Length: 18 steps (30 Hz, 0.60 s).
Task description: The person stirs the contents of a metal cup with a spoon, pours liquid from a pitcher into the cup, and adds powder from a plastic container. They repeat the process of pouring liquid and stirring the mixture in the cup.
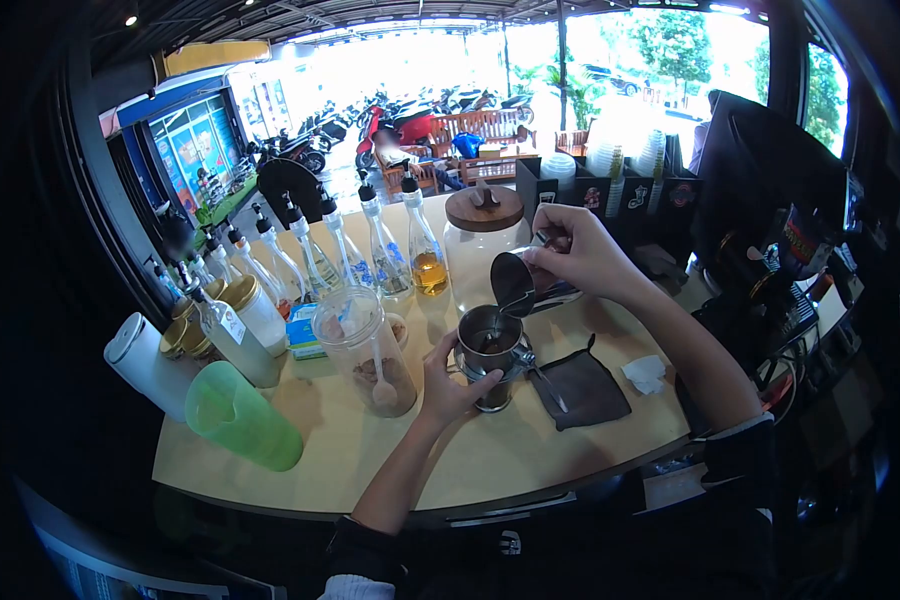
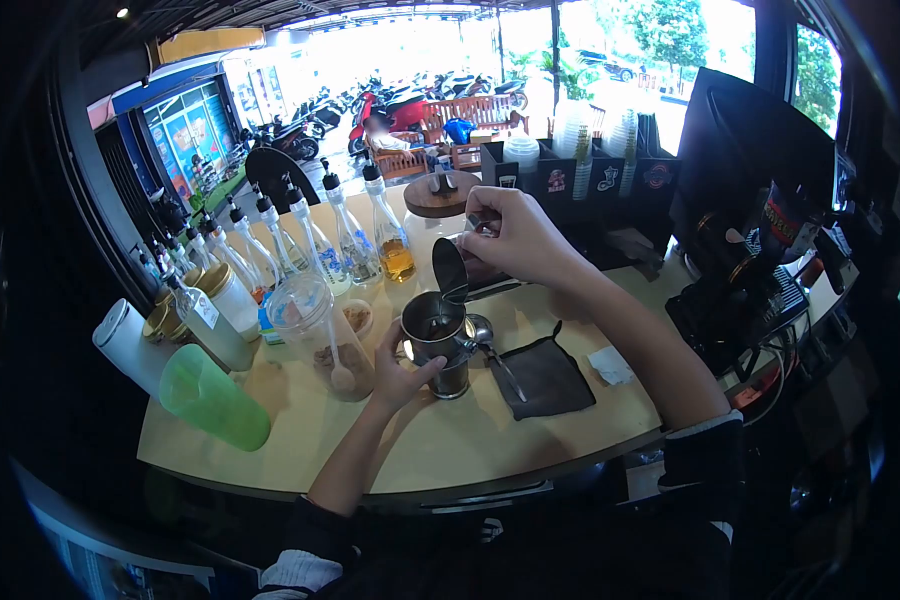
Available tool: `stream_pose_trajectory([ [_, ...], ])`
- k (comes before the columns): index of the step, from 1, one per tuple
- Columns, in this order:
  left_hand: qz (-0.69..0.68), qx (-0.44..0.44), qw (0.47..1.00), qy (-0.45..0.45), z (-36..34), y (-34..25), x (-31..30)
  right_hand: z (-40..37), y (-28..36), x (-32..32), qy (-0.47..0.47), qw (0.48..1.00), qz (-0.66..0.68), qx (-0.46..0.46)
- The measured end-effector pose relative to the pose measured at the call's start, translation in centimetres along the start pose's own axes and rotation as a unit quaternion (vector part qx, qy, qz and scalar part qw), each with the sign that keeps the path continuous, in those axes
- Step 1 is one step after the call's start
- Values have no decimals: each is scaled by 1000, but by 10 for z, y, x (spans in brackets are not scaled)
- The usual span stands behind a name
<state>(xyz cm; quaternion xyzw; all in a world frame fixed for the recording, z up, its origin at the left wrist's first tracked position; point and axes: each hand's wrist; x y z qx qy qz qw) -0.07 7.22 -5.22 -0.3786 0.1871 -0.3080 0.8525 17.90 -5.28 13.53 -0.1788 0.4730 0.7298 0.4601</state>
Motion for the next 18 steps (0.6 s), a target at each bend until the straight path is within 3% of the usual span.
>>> stream_pose_trajectory([
  [8, 7, 3, 1000, 2, 0, 1, 0, 8, 0, 9, -26, 997, 70, 18],
  [18, 16, 8, 1000, -4, -1, 8, -1, 14, 2, 7, -30, 1000, -3, 1],
])
Point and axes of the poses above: each hand's wrist, its own z-axis towards the middle knuckle, its own x-axis out of the palm, y = z × x, and after that the axes turned 10 degrees about -z, right-handed
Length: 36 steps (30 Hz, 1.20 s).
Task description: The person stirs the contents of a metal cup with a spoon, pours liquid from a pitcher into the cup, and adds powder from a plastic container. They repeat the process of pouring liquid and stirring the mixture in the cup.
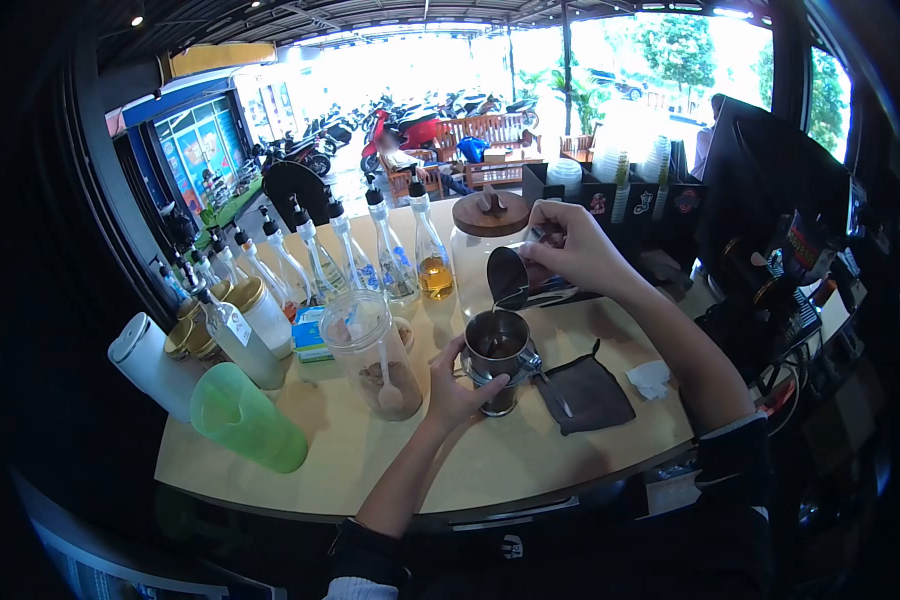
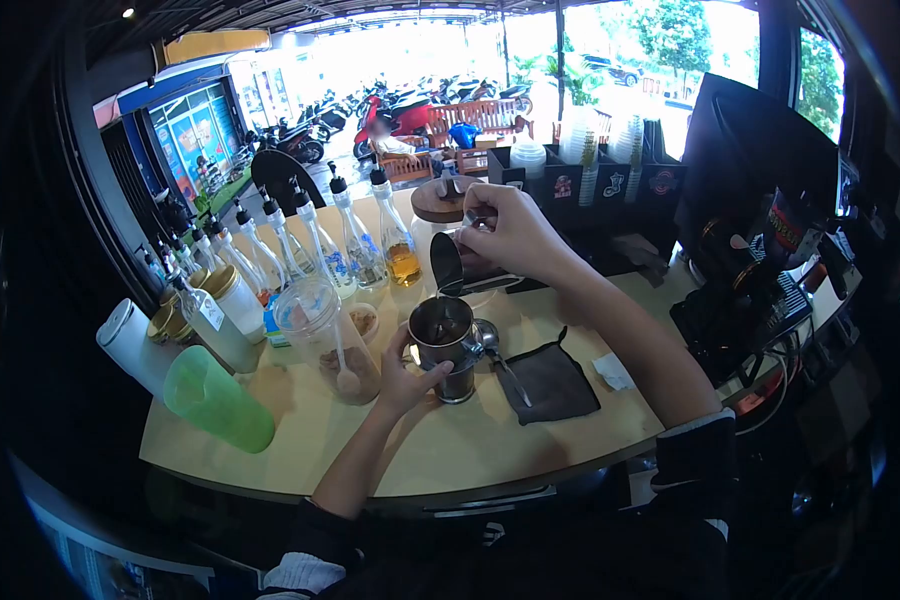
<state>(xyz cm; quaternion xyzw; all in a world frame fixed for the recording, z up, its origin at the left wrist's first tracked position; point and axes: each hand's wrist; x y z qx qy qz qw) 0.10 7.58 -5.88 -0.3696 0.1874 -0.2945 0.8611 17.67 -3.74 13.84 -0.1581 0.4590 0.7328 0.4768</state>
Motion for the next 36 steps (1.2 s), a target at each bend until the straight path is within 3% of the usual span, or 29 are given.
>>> stream_pose_trajectory([
  [13, -9, -23, 1000, 6, 1, -7, 0, -8, 2, -9, -6, 997, 65, 41],
  [36, -13, -1, 1000, 5, 1, -2, 0, -5, 13, -6, -14, 998, 56, 36],
])
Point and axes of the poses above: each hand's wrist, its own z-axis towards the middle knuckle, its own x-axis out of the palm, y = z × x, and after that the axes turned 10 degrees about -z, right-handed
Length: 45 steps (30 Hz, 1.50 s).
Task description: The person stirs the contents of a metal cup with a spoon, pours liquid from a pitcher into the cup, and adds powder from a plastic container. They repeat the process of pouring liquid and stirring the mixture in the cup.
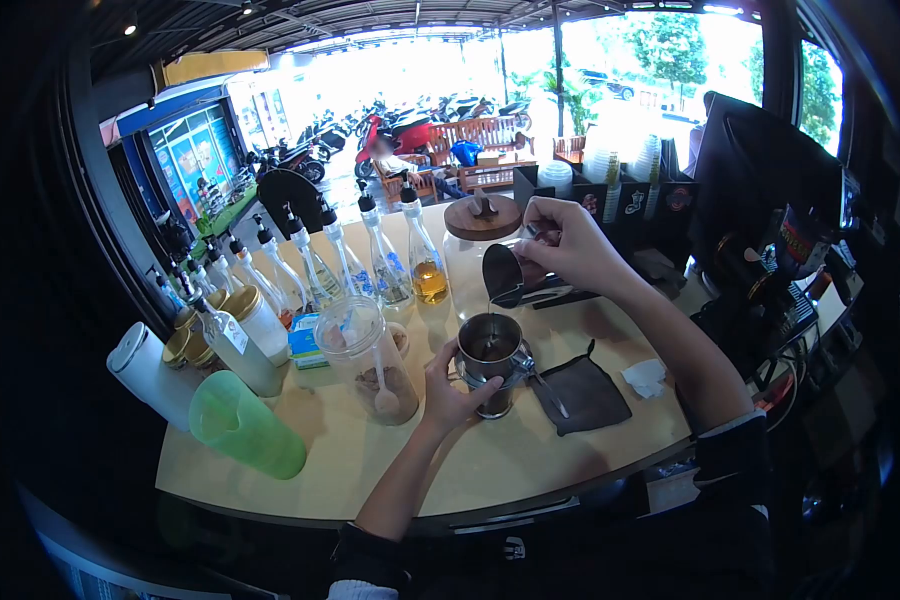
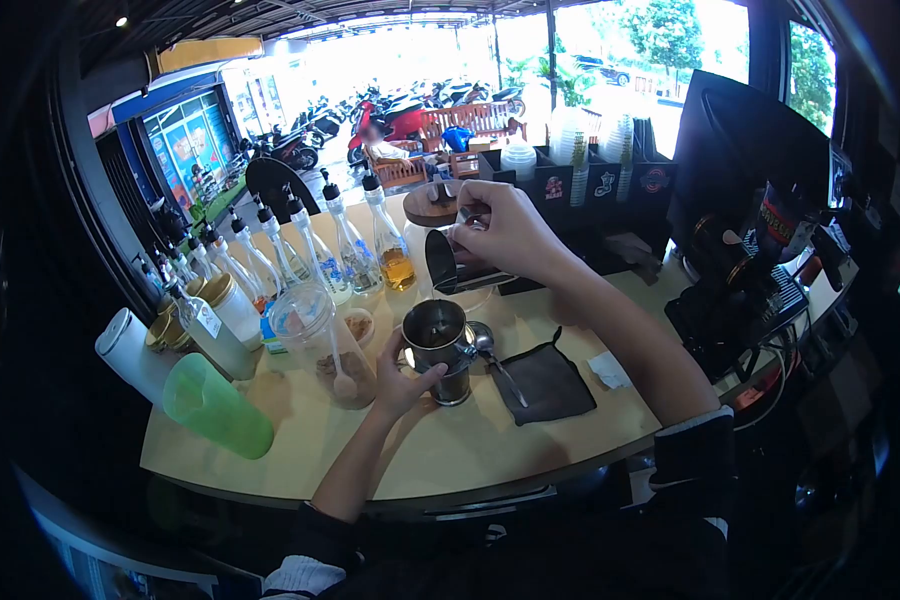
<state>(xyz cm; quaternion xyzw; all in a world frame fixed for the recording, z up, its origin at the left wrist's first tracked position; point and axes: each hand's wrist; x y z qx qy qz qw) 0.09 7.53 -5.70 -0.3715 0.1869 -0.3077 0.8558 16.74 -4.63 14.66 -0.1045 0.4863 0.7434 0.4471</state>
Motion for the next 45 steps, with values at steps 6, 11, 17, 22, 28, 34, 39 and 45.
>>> stream_pose_trajectory([
  [6, 12, 2, 1000, 1, 0, 0, 0, -3, -5, -5, -16, 999, -39, -21],
  [11, 2, -2, 1000, -2, 0, -3, 0, -5, -14, -9, -25, 999, -33, -24],
  [17, 1, 2, 1000, 1, 1, -4, 0, -14, -55, -6, -50, 998, 38, 5],
  [22, -7, -7, 1000, 3, 1, -5, 0, -44, -99, 16, -104, 962, 201, 152],
  [28, -10, -8, 1000, -5, 0, -4, 1, -66, -198, 56, -156, 914, 302, 223],
  [34, -17, -15, 1000, -3, -1, -2, 1, -77, -221, 82, -185, 850, 441, 220],
  [39, -18, -13, 1000, -7, 0, -2, 1, -89, -230, 91, -185, 884, 358, 236],
  [45, -21, 0, 1000, -9, 0, -4, 2, -105, -225, 77, -281, 950, -23, 132],
])
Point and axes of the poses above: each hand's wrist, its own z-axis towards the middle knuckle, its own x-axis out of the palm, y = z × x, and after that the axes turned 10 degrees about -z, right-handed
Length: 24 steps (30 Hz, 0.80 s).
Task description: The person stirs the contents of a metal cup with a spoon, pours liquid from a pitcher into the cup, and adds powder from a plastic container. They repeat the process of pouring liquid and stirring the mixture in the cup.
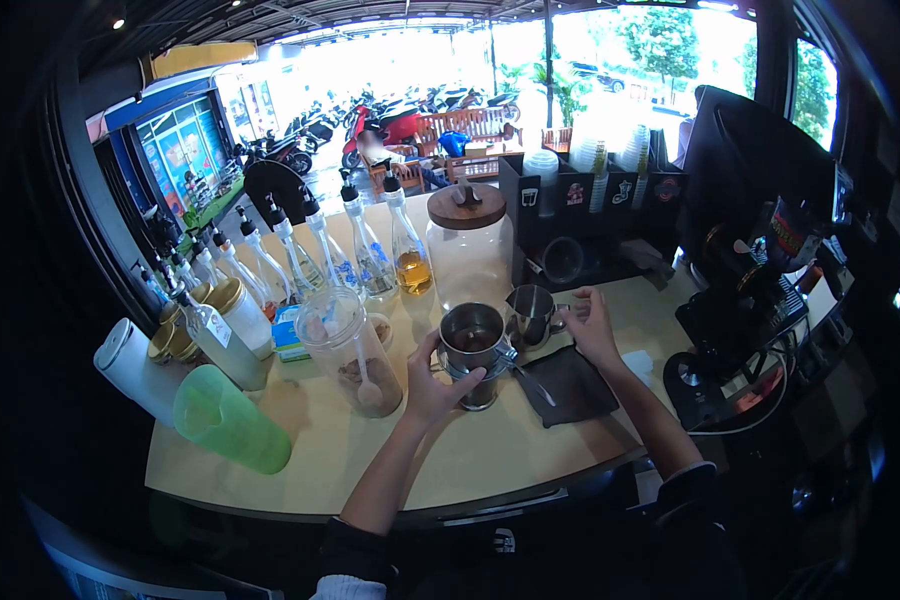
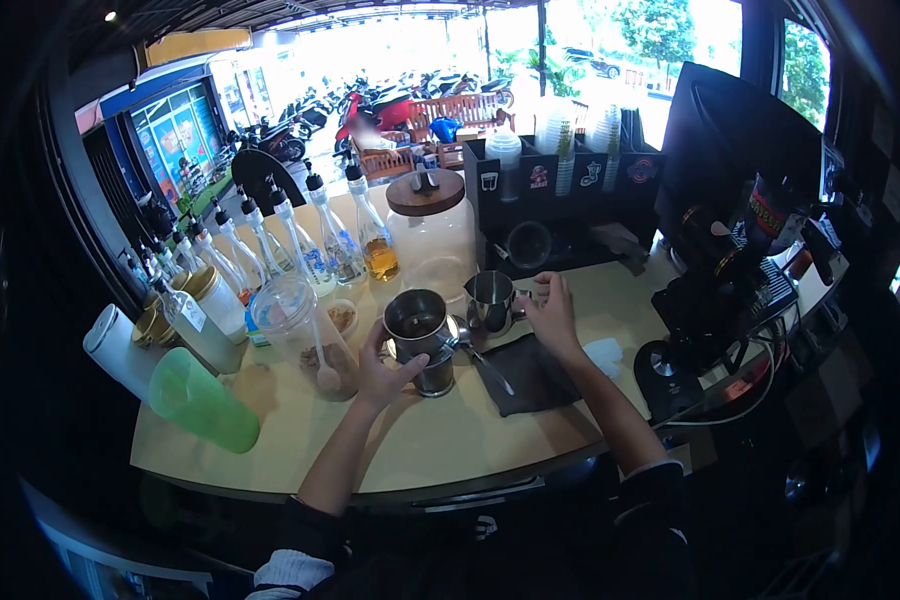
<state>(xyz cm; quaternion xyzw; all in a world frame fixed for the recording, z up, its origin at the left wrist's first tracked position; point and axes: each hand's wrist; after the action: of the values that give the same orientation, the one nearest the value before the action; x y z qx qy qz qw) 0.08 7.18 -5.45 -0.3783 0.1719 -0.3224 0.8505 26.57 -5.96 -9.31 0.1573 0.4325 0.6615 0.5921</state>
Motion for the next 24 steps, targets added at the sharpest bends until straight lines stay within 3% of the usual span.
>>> stream_pose_trajectory([
  [2, -6, -1, 1000, -1, 0, 1, 0, -14, 50, -27, 105, 992, -64, -23],
  [4, -11, -3, 1000, 2, 2, -2, 0, -35, 67, -35, 302, 947, -106, -39],
  [6, -15, -7, 1000, 8, 0, -3, 1, -55, 83, -33, 402, 898, -173, -46],
  [10, -19, -18, 1000, 12, 1, -5, -1, -80, 75, -16, 303, 908, -247, -151],
  [18, -29, -22, 999, 3, 0, -5, 0, -76, 94, -16, 370, 838, -384, -116],
  [22, 2, -9, 1000, 7, 0, -3, -1, -70, 97, -26, 383, 838, -383, -63],
  [24, -11, -18, 1000, 9, 0, -4, -1, -67, 90, -32, 363, 867, -336, -61],
])
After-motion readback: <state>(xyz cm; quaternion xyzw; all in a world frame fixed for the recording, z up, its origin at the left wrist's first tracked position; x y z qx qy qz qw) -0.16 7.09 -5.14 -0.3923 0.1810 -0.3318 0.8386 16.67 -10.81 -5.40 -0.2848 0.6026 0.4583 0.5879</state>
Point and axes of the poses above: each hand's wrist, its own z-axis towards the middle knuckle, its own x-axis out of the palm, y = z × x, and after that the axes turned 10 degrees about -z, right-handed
